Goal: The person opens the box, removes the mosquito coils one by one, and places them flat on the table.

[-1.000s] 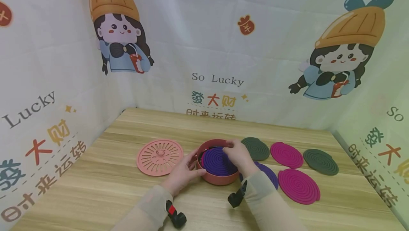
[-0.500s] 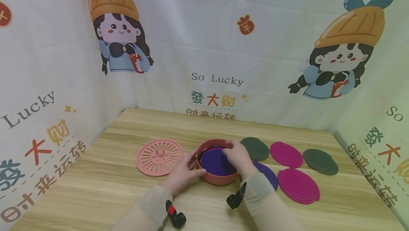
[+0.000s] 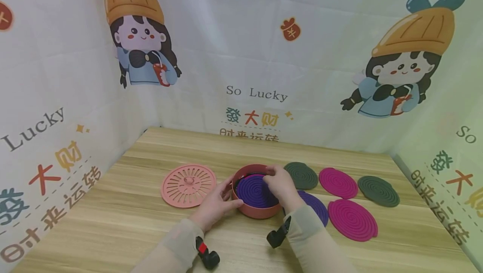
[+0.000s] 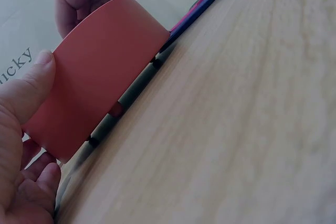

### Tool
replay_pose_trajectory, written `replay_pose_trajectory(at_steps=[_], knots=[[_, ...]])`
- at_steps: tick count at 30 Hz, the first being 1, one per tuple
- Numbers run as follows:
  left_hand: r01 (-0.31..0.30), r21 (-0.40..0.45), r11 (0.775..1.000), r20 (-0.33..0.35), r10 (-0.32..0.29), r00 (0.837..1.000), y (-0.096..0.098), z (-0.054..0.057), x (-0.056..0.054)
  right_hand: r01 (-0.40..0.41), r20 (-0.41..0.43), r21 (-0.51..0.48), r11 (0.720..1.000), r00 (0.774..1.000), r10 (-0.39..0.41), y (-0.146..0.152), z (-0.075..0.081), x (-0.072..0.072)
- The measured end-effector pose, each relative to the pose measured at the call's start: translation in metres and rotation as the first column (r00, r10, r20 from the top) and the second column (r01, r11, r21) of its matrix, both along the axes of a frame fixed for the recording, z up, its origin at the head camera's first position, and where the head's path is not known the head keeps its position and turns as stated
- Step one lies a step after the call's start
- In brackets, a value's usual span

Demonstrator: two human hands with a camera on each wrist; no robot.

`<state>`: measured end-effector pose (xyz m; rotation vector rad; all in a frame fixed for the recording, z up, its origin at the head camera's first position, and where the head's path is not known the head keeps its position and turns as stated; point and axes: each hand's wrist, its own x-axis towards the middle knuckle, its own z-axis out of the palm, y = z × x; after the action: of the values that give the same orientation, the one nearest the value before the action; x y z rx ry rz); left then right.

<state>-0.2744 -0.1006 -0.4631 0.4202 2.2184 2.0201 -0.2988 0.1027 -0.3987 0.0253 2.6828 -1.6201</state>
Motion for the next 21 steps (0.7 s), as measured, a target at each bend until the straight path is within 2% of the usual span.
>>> replay_pose_trajectory(at_steps=[10,21], knots=[[-0.005,-0.006,1.000,0.014,0.005,1.000,-0.0001,-0.0007,0.0000,0.041,-0.034,-0.076,0.996,0.998,-0.044,0.0041,-0.0014,-0.0008],[0.001,-0.004,1.000,0.007,-0.001,1.000,0.0004,-0.0011,-0.0007,0.056,0.033,-0.083,0.995,0.998,-0.054,0.0095,0.0018,0.0046]])
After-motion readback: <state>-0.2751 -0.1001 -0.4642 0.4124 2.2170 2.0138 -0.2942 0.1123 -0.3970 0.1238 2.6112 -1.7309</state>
